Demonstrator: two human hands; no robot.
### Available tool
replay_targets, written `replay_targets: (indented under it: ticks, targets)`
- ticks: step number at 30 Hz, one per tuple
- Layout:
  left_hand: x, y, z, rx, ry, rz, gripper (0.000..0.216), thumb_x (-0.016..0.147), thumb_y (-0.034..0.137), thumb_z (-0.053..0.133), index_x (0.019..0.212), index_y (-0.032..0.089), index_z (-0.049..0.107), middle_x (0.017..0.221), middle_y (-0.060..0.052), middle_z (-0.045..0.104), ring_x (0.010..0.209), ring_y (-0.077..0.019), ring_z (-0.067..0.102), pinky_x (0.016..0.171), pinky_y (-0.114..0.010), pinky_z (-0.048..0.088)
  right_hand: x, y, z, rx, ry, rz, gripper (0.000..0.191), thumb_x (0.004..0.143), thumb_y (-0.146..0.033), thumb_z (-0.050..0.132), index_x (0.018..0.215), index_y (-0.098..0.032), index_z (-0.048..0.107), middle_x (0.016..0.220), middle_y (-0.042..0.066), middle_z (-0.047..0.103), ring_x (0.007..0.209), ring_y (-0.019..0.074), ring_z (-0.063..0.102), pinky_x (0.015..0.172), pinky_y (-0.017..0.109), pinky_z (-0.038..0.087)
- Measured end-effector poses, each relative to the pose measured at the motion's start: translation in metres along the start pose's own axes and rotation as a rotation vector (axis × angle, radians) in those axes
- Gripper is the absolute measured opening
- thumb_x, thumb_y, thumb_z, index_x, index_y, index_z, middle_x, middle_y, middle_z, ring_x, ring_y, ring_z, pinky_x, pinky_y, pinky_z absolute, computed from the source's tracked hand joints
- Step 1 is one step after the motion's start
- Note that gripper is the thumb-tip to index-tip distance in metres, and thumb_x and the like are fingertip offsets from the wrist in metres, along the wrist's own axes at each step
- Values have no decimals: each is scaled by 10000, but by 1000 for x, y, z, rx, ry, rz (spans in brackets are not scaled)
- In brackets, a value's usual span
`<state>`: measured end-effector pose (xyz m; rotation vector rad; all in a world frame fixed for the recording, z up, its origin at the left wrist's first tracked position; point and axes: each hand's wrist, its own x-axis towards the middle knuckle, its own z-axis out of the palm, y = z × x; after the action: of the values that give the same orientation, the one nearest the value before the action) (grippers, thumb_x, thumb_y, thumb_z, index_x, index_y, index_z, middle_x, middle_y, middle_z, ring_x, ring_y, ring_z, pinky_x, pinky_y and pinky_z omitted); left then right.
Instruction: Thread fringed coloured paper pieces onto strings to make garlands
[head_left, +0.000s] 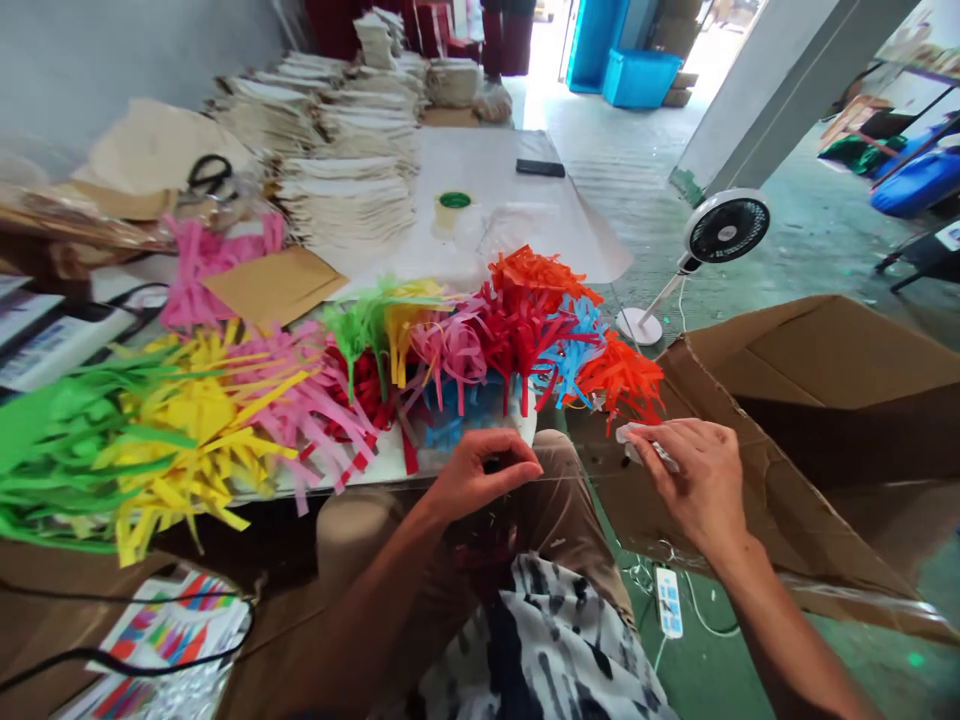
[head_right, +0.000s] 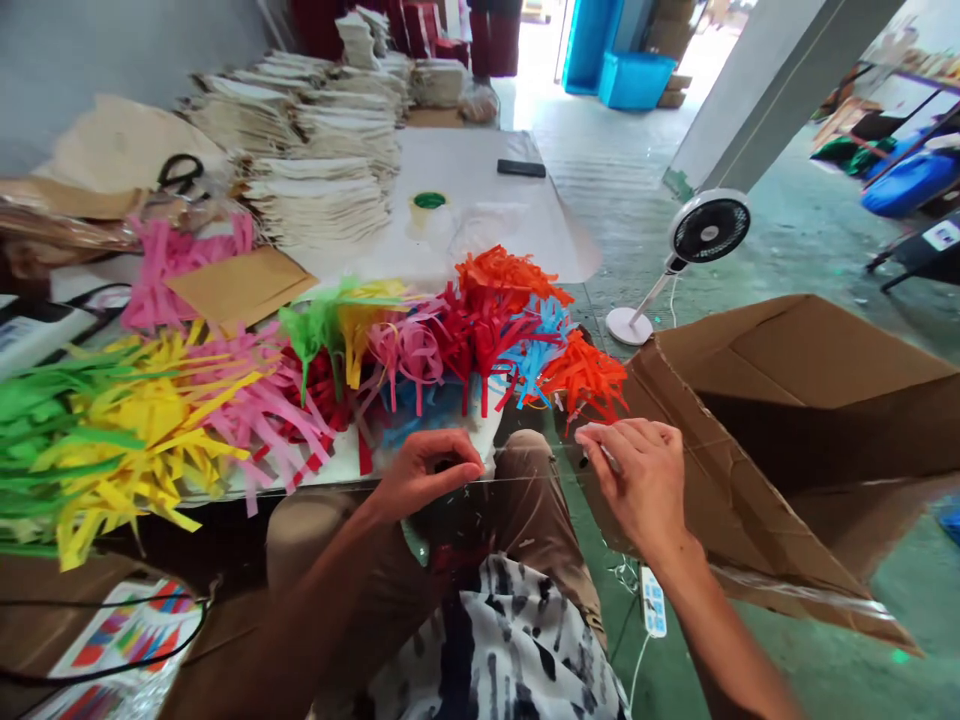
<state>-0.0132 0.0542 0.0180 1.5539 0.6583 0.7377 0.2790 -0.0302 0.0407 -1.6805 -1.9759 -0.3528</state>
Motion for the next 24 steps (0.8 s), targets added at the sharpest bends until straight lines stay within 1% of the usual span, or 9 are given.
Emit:
replay_targets:
  ticks: [3,6,8,10,12,15,19,22,24]
  targets:
    - [0,-2,3,33,-13,16,307,920,405,754,822,115,767,741,-29,674,673,-108,529,634,-236,367,19,-11,5,39,-8,-36,291,1049,-356,637,803,-210,688,733,-5,726,748,190,656,815,372,381]
    - [0,-3,4,32,-12,44,303,918,396,753,819,110,765,712,-15,646,642,-96,489,609,-232,344,37,-23,10,80,-12,-109,333,1066,-342,603,765,-210,661,718,3,716,740,196,661,825,380,398]
    - [-1,-3,3,30,-5,82,309,921,402,752,818,111,763,693,-7,626,632,-94,479,603,-233,341,45,-32,12,111,-2,-163,255,1058,-334,614,849,-212,694,793,18,754,796,216,685,840,390,417]
    - [-2,-2,0,30,-5,127,318,922,411,755,819,110,762,688,-7,623,628,-94,479,607,-238,348,50,-41,14,159,16,-203,134,1037,-320,648,1012,-214,726,920,38,791,889,239,708,857,399,443]
    - [-4,2,-2,27,-30,160,328,929,415,749,814,108,763,700,-18,642,638,-98,498,626,-244,369,49,-52,17,226,4,-236,146,1025,-284,660,1140,-220,723,1028,52,799,965,250,718,884,408,468]
    - [-15,13,-8,6,-70,173,348,931,418,746,782,104,751,709,-39,664,645,-106,543,641,-247,404,37,-70,23,338,-41,-260,198,1018,-221,648,1203,-233,719,1120,64,785,1005,246,719,927,421,489]
    - [-59,30,-19,-86,-75,135,306,922,416,766,839,122,775,797,-90,725,724,-144,645,711,-252,494,5,-95,38,533,-151,-296,205,1013,-195,642,1196,-236,724,1121,59,772,1000,219,715,921,375,524]
    - [-120,26,-22,-195,-131,18,338,937,487,737,897,159,807,897,-126,771,827,-187,705,810,-269,550,-22,-118,56,660,-258,-357,179,1019,-205,644,1175,-236,725,1064,38,778,925,181,723,852,316,541]
    - [-172,13,-14,-292,-109,-82,403,943,545,707,877,162,814,904,-135,780,844,-199,716,843,-282,563,-35,-138,67,743,-334,-363,185,1011,-198,659,1179,-239,723,1061,32,780,928,172,732,870,303,549]
